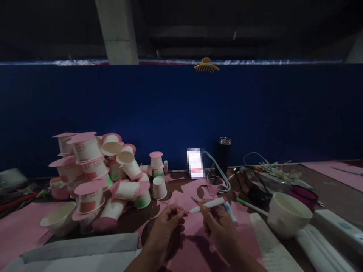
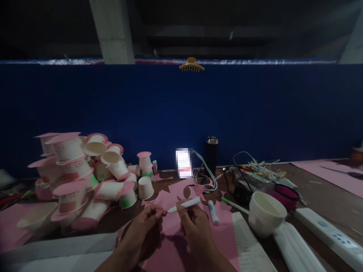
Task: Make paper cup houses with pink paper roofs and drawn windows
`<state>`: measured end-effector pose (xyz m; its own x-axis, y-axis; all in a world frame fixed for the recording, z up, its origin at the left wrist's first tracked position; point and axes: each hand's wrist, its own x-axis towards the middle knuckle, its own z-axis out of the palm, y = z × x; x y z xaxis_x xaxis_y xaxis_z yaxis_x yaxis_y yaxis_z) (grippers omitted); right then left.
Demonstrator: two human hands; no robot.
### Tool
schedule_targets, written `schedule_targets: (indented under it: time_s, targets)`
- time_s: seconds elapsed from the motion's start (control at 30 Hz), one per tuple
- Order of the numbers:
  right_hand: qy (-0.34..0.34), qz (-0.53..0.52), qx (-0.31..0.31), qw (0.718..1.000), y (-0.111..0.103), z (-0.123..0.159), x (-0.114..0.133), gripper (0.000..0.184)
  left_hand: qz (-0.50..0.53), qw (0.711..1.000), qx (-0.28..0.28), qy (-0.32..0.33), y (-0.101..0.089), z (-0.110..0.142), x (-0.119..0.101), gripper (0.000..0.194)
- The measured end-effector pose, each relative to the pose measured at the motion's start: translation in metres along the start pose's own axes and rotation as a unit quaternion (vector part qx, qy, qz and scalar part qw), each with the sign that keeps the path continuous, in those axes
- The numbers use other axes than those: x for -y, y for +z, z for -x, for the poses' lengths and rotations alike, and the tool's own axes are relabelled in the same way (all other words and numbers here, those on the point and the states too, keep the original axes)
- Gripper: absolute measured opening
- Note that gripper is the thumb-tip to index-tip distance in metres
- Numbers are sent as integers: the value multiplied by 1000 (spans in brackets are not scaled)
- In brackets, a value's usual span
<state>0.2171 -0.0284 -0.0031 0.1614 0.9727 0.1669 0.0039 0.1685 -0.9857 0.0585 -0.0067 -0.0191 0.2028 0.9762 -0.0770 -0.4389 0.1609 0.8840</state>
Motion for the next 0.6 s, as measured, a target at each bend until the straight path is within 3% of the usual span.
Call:
schedule_targets:
  time_s: [0.13, 0.23, 0.43, 0.6]
  targets:
    - [1, 2, 7, 1000, -1, 0, -1, 44, -24, 1000, 14, 1, 0, -2, 2, 38]
    - [6, 5, 14, 1000, -1, -2, -4, 44, -114, 993, 18, 7, -1, -3, 2, 35]
    - [7, -6, 25, 1000, 0, -3, -10, 37, -338, 939, -8, 67, -1, 1, -6, 30]
    - [43, -13, 6, 999, 2, -1, -8, 36, -386, 918, -10, 90, 0, 5, -9, 32]
